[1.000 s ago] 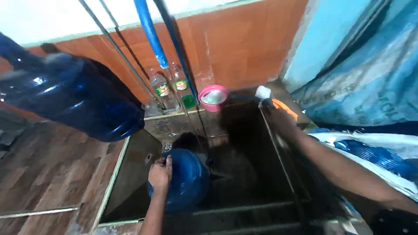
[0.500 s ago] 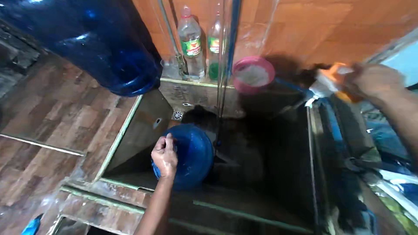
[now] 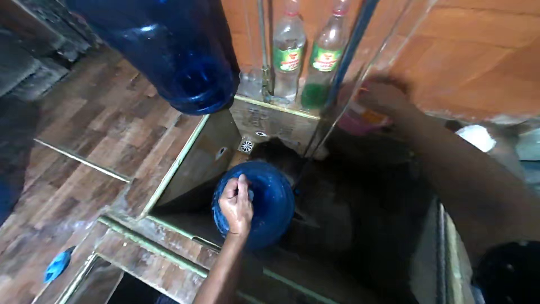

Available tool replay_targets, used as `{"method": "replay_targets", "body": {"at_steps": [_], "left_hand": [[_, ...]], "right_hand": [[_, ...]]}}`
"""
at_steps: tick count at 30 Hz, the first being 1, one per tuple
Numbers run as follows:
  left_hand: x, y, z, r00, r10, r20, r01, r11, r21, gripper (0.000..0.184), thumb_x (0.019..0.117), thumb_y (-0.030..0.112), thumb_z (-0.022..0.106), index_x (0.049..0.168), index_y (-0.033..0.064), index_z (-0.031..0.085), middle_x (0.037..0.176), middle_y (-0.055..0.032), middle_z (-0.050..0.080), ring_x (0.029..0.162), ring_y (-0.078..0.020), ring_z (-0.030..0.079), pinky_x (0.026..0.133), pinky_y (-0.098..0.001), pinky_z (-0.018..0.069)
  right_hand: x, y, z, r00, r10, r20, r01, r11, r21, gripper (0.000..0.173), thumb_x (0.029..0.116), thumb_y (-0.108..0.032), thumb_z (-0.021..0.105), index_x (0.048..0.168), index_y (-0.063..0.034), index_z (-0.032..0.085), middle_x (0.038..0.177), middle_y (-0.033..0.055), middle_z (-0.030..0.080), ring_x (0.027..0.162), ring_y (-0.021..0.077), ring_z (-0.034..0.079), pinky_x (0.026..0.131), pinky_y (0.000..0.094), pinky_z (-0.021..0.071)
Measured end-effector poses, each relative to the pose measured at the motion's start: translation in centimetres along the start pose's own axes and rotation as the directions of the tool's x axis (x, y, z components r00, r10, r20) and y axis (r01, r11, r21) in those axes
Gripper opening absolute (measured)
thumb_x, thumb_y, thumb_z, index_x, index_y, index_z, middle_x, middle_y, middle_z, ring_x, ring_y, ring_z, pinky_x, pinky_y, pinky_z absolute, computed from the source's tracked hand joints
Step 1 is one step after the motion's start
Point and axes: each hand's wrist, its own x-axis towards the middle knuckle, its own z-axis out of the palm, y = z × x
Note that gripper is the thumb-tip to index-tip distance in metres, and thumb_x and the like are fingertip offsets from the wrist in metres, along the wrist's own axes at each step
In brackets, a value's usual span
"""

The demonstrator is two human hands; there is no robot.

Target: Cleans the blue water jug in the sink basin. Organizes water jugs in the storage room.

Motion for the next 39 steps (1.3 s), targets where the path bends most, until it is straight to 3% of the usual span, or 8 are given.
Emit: {"method": "replay_targets", "body": {"at_steps": [6, 9, 12, 16, 23, 29, 35, 39], "left_hand": [[0.1, 0.3, -0.5, 0.998, -0.068, -0.013, 0.067, 0.997, -0.039, 0.024, 0.1043, 0.012, 0.052, 0.090, -0.0033, 0.064, 0.078, 0.0006, 0.063, 0.072, 0.0042, 0.058, 0.070, -0.0145, 0.0485], [-0.1, 1.8, -0.7, 0.967, -0.244, 0.075, 0.239, 0.968, 0.073, 0.021, 0.1039, 0.018, 0.057, 0.095, 0.0012, 0.065, 0.082, -0.0028, 0.062, 0.073, -0.0062, 0.058, 0.070, -0.0275, 0.0496], [0.1, 1.4, -0.1, 0.960, -0.261, 0.101, 0.248, 0.961, 0.125, 0.021, 0.0977, 0.022, 0.067, 0.083, 0.0065, 0.066, 0.077, -0.0022, 0.062, 0.069, -0.0106, 0.059, 0.067, -0.0339, 0.0504], [2.8, -1.3, -0.2, 0.986, -0.091, 0.141, 0.089, 0.996, 0.021, 0.019, 0.0957, 0.015, 0.067, 0.079, 0.0071, 0.067, 0.073, 0.0031, 0.064, 0.066, -0.0021, 0.059, 0.064, -0.0242, 0.0509], [6.4, -2.8, -0.9, 0.948, 0.029, 0.318, 0.016, 0.990, -0.138, 0.020, 0.0970, 0.012, 0.065, 0.077, 0.0107, 0.065, 0.069, 0.0096, 0.060, 0.061, 0.0038, 0.055, 0.058, -0.0167, 0.0472], [7.0, -3.5, -2.5, 0.906, 0.105, 0.409, -0.058, 0.990, -0.127, 0.018, 0.0931, 0.011, 0.064, 0.083, -0.0006, 0.073, 0.078, -0.0012, 0.070, 0.072, 0.0033, 0.063, 0.070, -0.0154, 0.0524], [7.5, -4.2, -2.5, 0.894, 0.166, 0.416, -0.126, 0.984, -0.123, 0.019, 0.0933, 0.012, 0.063, 0.082, -0.0009, 0.073, 0.078, -0.0026, 0.070, 0.073, 0.0034, 0.063, 0.070, -0.0133, 0.0522], [8.3, -4.9, -3.5, 0.880, 0.190, 0.436, -0.083, 0.964, -0.252, 0.018, 0.0919, 0.006, 0.062, 0.079, -0.0024, 0.071, 0.076, 0.0011, 0.068, 0.071, 0.0073, 0.060, 0.067, -0.0101, 0.0507]], "right_hand": [[-14.2, -5.4, -1.5, 0.954, -0.278, -0.108, 0.297, 0.923, 0.244, 0.061, 0.1043, -0.030, 0.061, 0.156, -0.0063, 0.038, 0.134, 0.0306, 0.058, 0.113, 0.0478, 0.062, 0.094, 0.0689, 0.0465], [-24.2, -8.8, 6.7, 0.931, -0.364, 0.009, 0.348, 0.898, 0.269, 0.067, 0.1003, -0.038, 0.061, 0.160, -0.0170, 0.038, 0.132, 0.0252, 0.062, 0.107, 0.0409, 0.068, 0.088, 0.0613, 0.0556], [-29.3, -11.1, 18.3, 0.880, -0.443, -0.173, 0.476, 0.823, 0.310, 0.053, 0.0963, -0.036, 0.067, 0.144, -0.0138, 0.061, 0.110, 0.0262, 0.070, 0.075, 0.0360, 0.072, 0.061, 0.0510, 0.0600], [-25.9, -14.1, 23.0, 0.819, -0.432, -0.378, 0.554, 0.766, 0.325, 0.048, 0.0949, -0.031, 0.068, 0.137, -0.0068, 0.066, 0.105, 0.0239, 0.073, 0.075, 0.0335, 0.074, 0.061, 0.0479, 0.0604], [-12.6, -20.3, 18.2, 0.967, -0.252, 0.030, 0.234, 0.930, 0.282, 0.053, 0.1060, -0.033, 0.052, 0.158, -0.0278, 0.043, 0.127, 0.0285, 0.063, 0.103, 0.0468, 0.067, 0.083, 0.0638, 0.0536], [-28.7, -17.0, 24.1, 0.907, -0.237, -0.347, 0.355, 0.875, 0.329, 0.038, 0.0962, -0.026, 0.065, 0.130, -0.0107, 0.072, 0.104, 0.0253, 0.073, 0.075, 0.0348, 0.074, 0.061, 0.0480, 0.0610], [-13.1, -18.4, 19.5, 0.990, -0.133, 0.037, 0.102, 0.887, 0.450, 0.039, 0.1076, -0.030, 0.054, 0.144, -0.0171, 0.061, 0.117, 0.0241, 0.070, 0.102, 0.0443, 0.068, 0.087, 0.0630, 0.0535], [-16.8, -18.6, 21.0, 0.986, -0.149, -0.071, 0.165, 0.887, 0.431, 0.040, 0.1040, -0.029, 0.058, 0.141, -0.0165, 0.064, 0.114, 0.0221, 0.071, 0.098, 0.0386, 0.070, 0.084, 0.0574, 0.0565]]}}
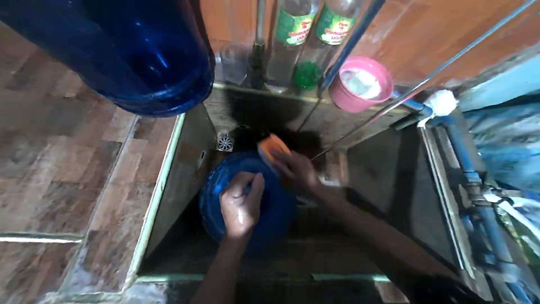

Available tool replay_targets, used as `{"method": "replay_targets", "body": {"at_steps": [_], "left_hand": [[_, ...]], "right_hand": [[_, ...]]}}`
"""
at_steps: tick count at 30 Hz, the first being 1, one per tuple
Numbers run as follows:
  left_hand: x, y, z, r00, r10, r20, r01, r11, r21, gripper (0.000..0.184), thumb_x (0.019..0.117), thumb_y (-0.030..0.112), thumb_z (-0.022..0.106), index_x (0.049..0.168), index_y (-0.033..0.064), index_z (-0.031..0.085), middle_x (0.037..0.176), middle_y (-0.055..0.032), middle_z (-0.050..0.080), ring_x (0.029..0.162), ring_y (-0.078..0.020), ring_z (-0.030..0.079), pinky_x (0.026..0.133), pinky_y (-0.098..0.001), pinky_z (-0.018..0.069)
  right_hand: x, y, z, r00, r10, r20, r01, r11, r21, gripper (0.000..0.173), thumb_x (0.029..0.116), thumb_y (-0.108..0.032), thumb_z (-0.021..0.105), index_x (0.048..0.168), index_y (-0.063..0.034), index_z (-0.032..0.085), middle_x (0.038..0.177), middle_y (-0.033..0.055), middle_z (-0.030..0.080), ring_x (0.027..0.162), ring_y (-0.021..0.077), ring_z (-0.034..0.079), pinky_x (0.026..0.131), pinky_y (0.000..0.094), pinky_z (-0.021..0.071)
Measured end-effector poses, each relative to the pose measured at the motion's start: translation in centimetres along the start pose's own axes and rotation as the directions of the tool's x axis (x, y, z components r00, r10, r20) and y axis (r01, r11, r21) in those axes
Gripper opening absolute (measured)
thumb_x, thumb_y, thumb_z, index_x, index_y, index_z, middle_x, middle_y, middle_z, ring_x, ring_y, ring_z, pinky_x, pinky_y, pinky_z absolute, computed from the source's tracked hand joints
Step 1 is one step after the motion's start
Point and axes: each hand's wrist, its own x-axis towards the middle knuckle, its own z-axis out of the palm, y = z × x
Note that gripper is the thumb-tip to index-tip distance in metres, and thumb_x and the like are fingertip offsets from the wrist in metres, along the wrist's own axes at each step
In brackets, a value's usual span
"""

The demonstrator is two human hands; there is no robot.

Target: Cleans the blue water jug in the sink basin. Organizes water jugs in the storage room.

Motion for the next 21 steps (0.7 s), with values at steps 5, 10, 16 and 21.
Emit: {"method": "replay_targets", "body": {"at_steps": [5, 10, 16, 21], "left_hand": [[0.1, 0.2, -0.9, 0.994, -0.009, 0.110, 0.012, 1.000, -0.024, 0.021, 0.0927, 0.009, 0.060, 0.081, -0.0030, 0.072, 0.079, -0.0007, 0.069, 0.075, 0.0059, 0.062, 0.071, -0.0111, 0.0511], [0.1, -0.4, -1.1, 0.977, 0.072, 0.200, -0.051, 0.993, -0.107, 0.017, 0.0922, 0.006, 0.062, 0.080, -0.0015, 0.071, 0.077, 0.0033, 0.068, 0.072, 0.0057, 0.061, 0.069, -0.0126, 0.0517], [0.7, 1.2, -2.5, 0.945, -0.006, 0.327, -0.010, 0.999, 0.046, 0.023, 0.0955, 0.017, 0.065, 0.083, -0.0010, 0.073, 0.078, -0.0019, 0.070, 0.075, 0.0010, 0.063, 0.073, -0.0167, 0.0530], [-1.7, 4.1, 0.6, 0.991, -0.127, 0.041, 0.107, 0.941, 0.321, 0.030, 0.0986, 0.024, 0.063, 0.084, -0.0013, 0.072, 0.078, -0.0089, 0.068, 0.073, -0.0134, 0.066, 0.070, -0.0314, 0.0546]], "right_hand": [[-8.4, -1.0, 1.3, 0.985, -0.067, -0.156, 0.060, 0.997, -0.050, 0.039, 0.1005, -0.024, 0.060, 0.135, -0.0073, 0.068, 0.109, 0.0264, 0.072, 0.086, 0.0385, 0.073, 0.073, 0.0509, 0.0607], [7.0, -2.5, 0.2, 0.978, -0.040, 0.203, 0.076, 0.982, -0.173, 0.037, 0.1060, -0.030, 0.055, 0.141, -0.0229, 0.064, 0.123, 0.0239, 0.068, 0.110, 0.0439, 0.067, 0.091, 0.0639, 0.0517], [-10.3, 0.2, -0.2, 0.986, -0.141, -0.092, 0.123, 0.976, -0.177, 0.040, 0.0984, -0.024, 0.063, 0.137, -0.0130, 0.068, 0.112, 0.0303, 0.070, 0.081, 0.0439, 0.073, 0.067, 0.0573, 0.0596], [-8.8, -4.2, 0.4, 0.986, -0.156, -0.060, 0.144, 0.976, -0.164, 0.036, 0.0987, -0.020, 0.063, 0.133, -0.0108, 0.070, 0.113, 0.0300, 0.069, 0.083, 0.0435, 0.073, 0.068, 0.0563, 0.0592]]}}
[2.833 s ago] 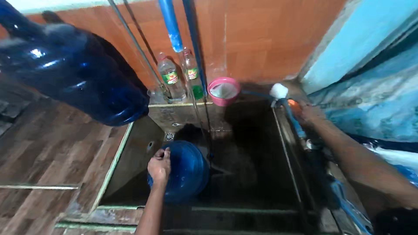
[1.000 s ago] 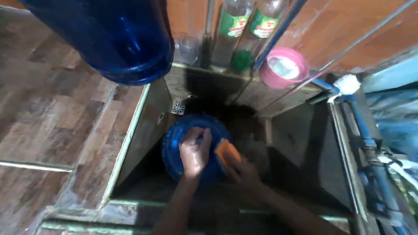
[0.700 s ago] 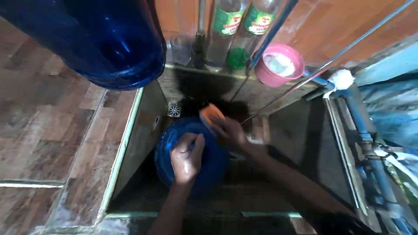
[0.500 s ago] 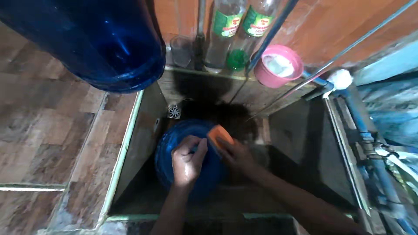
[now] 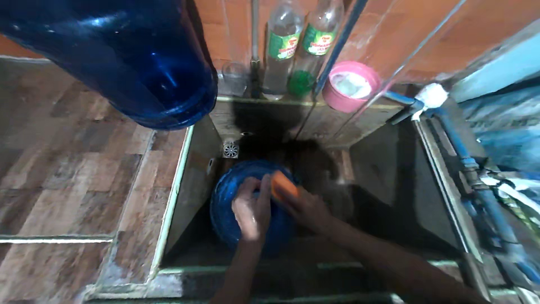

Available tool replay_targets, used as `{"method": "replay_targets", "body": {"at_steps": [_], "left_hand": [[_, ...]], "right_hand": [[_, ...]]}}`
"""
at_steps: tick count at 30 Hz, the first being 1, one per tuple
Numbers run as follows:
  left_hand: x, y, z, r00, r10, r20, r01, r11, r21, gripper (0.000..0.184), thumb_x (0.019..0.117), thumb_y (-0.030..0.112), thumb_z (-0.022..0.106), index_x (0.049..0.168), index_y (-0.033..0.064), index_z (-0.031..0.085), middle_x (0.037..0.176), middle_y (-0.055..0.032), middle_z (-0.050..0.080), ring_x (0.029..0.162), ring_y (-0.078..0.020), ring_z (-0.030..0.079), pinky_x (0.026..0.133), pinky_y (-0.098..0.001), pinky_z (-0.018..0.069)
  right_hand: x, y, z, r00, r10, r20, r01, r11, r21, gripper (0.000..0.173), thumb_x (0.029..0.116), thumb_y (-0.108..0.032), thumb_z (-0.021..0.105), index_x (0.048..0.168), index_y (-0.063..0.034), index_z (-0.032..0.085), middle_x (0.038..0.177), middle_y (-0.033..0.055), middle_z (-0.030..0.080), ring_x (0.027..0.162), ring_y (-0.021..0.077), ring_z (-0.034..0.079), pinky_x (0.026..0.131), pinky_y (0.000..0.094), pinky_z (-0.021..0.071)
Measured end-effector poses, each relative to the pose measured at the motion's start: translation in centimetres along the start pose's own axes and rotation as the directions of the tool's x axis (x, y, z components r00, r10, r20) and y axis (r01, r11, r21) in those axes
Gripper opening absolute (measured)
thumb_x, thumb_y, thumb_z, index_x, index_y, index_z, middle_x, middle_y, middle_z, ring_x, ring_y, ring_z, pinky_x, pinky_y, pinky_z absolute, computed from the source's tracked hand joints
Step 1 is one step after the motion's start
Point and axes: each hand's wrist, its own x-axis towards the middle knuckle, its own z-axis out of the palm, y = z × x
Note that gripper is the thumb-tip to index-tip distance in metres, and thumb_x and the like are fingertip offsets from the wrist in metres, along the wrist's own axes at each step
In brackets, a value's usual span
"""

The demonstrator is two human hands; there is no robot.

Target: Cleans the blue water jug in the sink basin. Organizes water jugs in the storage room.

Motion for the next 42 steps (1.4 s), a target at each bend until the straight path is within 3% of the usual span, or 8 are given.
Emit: {"method": "replay_targets", "body": {"at_steps": [5, 13, 19, 24, 28, 33, 39, 42], "left_hand": [[1.6, 0.1, 1.2, 0.890, 0.282, 0.358, -0.240, 0.958, -0.159, 0.029, 0.0965, 0.022, 0.065, 0.082, -0.0014, 0.073, 0.076, -0.0071, 0.069, 0.071, -0.0083, 0.065, 0.070, -0.0267, 0.0546], [0.1, 0.4, 0.9, 0.966, 0.114, 0.232, -0.152, 0.976, 0.155, 0.032, 0.1000, 0.016, 0.051, 0.109, -0.0103, 0.066, 0.106, -0.0280, 0.067, 0.102, -0.0398, 0.066, 0.087, -0.0521, 0.0528], [1.1, -1.2, 1.2, 0.972, 0.183, 0.145, -0.198, 0.975, 0.098, 0.021, 0.0935, 0.013, 0.061, 0.092, -0.0053, 0.072, 0.092, -0.0175, 0.072, 0.088, -0.0211, 0.070, 0.082, -0.0355, 0.0560], [1.1, -3.4, -0.1, 0.990, 0.143, 0.011, -0.136, 0.961, -0.242, 0.015, 0.0903, 0.006, 0.063, 0.083, -0.0047, 0.069, 0.082, -0.0003, 0.068, 0.080, 0.0063, 0.062, 0.076, -0.0113, 0.0514], [1.5, -4.1, 0.0, 0.980, 0.200, 0.027, -0.176, 0.913, -0.369, 0.016, 0.0919, 0.003, 0.059, 0.081, -0.0010, 0.069, 0.080, 0.0059, 0.069, 0.078, 0.0053, 0.063, 0.074, -0.0139, 0.0537], [1.4, -4.2, -0.6, 0.977, 0.212, 0.010, -0.203, 0.949, -0.241, 0.019, 0.0970, 0.010, 0.059, 0.086, -0.0008, 0.070, 0.087, 0.0028, 0.066, 0.087, 0.0024, 0.062, 0.081, -0.0157, 0.0523], [-0.9, -0.7, 1.2, 0.984, 0.035, -0.174, -0.058, 0.990, -0.127, 0.020, 0.0945, 0.018, 0.066, 0.084, 0.0016, 0.065, 0.078, 0.0026, 0.062, 0.078, 0.0026, 0.059, 0.074, -0.0160, 0.0493], [-1.6, -0.6, 1.9, 0.982, 0.183, -0.050, -0.188, 0.970, -0.151, 0.026, 0.0954, 0.015, 0.066, 0.081, -0.0054, 0.070, 0.074, -0.0041, 0.066, 0.074, 0.0002, 0.060, 0.072, -0.0162, 0.0498]], "right_hand": [[14.2, 1.5, -1.2, 0.975, 0.010, 0.222, -0.009, 1.000, -0.004, 0.039, 0.1062, -0.030, 0.053, 0.144, -0.0239, 0.062, 0.127, 0.0246, 0.066, 0.111, 0.0438, 0.066, 0.091, 0.0631, 0.0513], [-5.4, 2.3, 1.5, 0.954, 0.196, -0.226, -0.159, 0.972, 0.173, 0.038, 0.0989, -0.024, 0.063, 0.133, -0.0091, 0.070, 0.107, 0.0275, 0.071, 0.082, 0.0374, 0.073, 0.069, 0.0495, 0.0612], [10.6, 8.1, -0.5, 0.898, 0.414, 0.150, -0.437, 0.880, 0.185, 0.038, 0.1071, -0.032, 0.054, 0.143, -0.0201, 0.063, 0.130, 0.0213, 0.067, 0.122, 0.0425, 0.063, 0.101, 0.0640, 0.0473], [-5.0, 3.3, 2.0, 0.939, 0.340, -0.042, -0.321, 0.916, 0.240, 0.042, 0.1031, -0.026, 0.057, 0.142, -0.0103, 0.063, 0.121, 0.0277, 0.069, 0.100, 0.0414, 0.072, 0.086, 0.0544, 0.0586], [-1.1, 2.0, 2.1, 0.979, 0.126, -0.159, -0.110, 0.988, 0.110, 0.037, 0.1009, -0.023, 0.060, 0.134, -0.0104, 0.069, 0.112, 0.0275, 0.071, 0.087, 0.0392, 0.074, 0.071, 0.0506, 0.0607], [12.6, 1.0, 1.8, 0.990, -0.010, 0.144, 0.008, 1.000, 0.018, 0.036, 0.1035, -0.022, 0.057, 0.138, -0.0150, 0.065, 0.126, 0.0271, 0.064, 0.103, 0.0443, 0.067, 0.083, 0.0601, 0.0548], [-3.5, -1.1, 1.7, 0.987, 0.098, -0.129, -0.062, 0.964, 0.257, 0.041, 0.0933, -0.008, 0.062, 0.134, -0.0105, 0.069, 0.111, 0.0291, 0.070, 0.084, 0.0423, 0.073, 0.067, 0.0547, 0.0604], [1.3, -0.7, -0.8, 0.977, 0.195, 0.088, -0.212, 0.827, 0.521, 0.036, 0.1044, -0.008, 0.051, 0.137, -0.0033, 0.065, 0.121, 0.0255, 0.070, 0.110, 0.0382, 0.069, 0.097, 0.0528, 0.0530]]}}
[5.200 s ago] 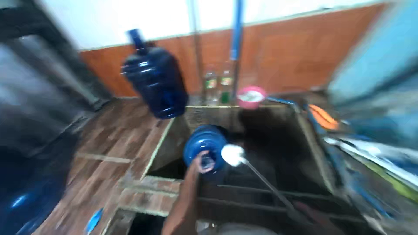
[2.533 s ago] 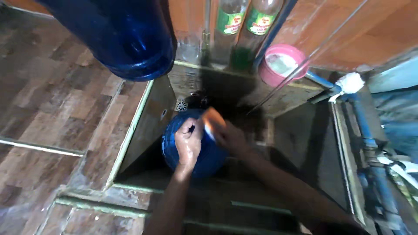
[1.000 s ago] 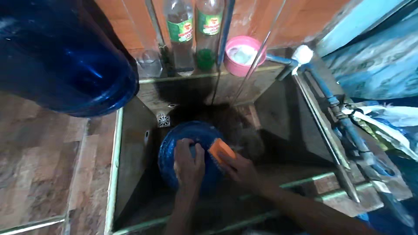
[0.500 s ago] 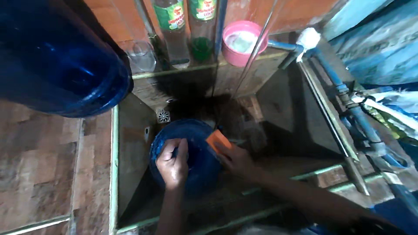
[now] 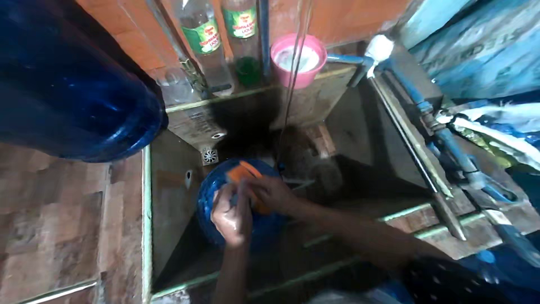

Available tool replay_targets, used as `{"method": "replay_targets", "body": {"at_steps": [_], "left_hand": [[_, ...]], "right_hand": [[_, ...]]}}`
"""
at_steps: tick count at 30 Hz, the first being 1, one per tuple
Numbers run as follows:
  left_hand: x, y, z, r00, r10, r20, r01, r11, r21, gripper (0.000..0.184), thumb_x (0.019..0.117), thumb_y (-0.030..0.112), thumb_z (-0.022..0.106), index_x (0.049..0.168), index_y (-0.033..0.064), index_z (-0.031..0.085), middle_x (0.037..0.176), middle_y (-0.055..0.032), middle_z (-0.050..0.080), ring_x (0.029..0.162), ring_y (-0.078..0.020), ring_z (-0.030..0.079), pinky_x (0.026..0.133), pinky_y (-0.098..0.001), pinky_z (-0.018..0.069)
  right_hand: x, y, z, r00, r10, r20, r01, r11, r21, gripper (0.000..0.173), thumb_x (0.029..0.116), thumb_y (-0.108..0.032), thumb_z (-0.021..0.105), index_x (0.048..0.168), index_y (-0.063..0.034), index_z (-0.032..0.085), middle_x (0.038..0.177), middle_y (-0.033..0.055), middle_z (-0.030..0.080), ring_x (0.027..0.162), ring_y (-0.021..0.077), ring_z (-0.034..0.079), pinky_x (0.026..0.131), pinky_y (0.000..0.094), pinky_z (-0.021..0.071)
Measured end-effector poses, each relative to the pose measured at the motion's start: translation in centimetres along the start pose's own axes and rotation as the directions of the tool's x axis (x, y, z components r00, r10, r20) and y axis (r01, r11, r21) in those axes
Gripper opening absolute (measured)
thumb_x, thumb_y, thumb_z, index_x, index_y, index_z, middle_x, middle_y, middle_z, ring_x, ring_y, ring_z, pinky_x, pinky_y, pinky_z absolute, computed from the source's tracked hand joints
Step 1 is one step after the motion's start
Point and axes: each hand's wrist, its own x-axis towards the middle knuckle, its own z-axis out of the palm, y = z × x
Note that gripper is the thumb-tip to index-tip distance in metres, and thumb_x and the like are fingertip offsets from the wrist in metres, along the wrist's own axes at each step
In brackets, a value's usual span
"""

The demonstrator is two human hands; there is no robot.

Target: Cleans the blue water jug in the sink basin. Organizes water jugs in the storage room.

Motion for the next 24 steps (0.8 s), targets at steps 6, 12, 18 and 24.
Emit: {"method": "replay_targets", "body": {"at_steps": [6, 12, 18, 24], "left_hand": [[3.6, -2.1, -1.8, 0.928, 0.128, 0.351, -0.119, 0.992, -0.047, 0.018, 0.0919, 0.018, 0.071, 0.086, 0.0019, 0.074, 0.089, 0.0002, 0.072, 0.089, -0.0042, 0.067, 0.086, -0.0256, 0.0560], [0.0, 2.0, 2.2, 0.977, 0.015, 0.211, -0.054, 0.983, 0.177, 0.029, 0.0951, 0.026, 0.066, 0.086, -0.0016, 0.072, 0.082, -0.0121, 0.069, 0.082, -0.0206, 0.064, 0.077, -0.0333, 0.0515], [4.0, -1.3, 0.3, 0.929, 0.043, 0.368, -0.045, 0.999, -0.003, 0.025, 0.0958, 0.021, 0.065, 0.085, 0.0011, 0.074, 0.081, -0.0002, 0.070, 0.075, 0.0025, 0.063, 0.072, -0.0159, 0.0524], [1.4, -1.7, -2.4, 0.993, -0.073, -0.095, 0.056, 0.984, -0.171, 0.010, 0.0922, 0.003, 0.063, 0.083, 0.0031, 0.065, 0.079, 0.0099, 0.067, 0.078, 0.0056, 0.064, 0.074, -0.0144, 0.0554]], "right_hand": [[4.2, -0.4, -1.2, 0.994, 0.039, 0.104, -0.010, 0.963, -0.270, 0.043, 0.1026, -0.013, 0.058, 0.145, -0.0178, 0.060, 0.122, 0.0254, 0.068, 0.110, 0.0425, 0.067, 0.093, 0.0594, 0.0526], [-7.3, 3.7, -2.1, 0.971, -0.124, -0.202, -0.016, 0.818, -0.576, 0.045, 0.0859, -0.006, 0.071, 0.131, -0.0098, 0.071, 0.107, 0.0339, 0.068, 0.068, 0.0436, 0.071, 0.056, 0.0531, 0.0591], [9.7, 2.9, -5.0, 0.971, 0.239, -0.019, -0.214, 0.828, -0.519, 0.047, 0.1048, -0.016, 0.053, 0.151, -0.0262, 0.053, 0.134, 0.0289, 0.060, 0.111, 0.0483, 0.065, 0.088, 0.0630, 0.0532], [-7.0, 4.5, 1.5, 0.987, 0.061, -0.147, -0.105, 0.945, -0.309, 0.049, 0.0981, -0.006, 0.057, 0.147, -0.0081, 0.058, 0.119, 0.0335, 0.065, 0.090, 0.0450, 0.072, 0.075, 0.0548, 0.0609]]}}
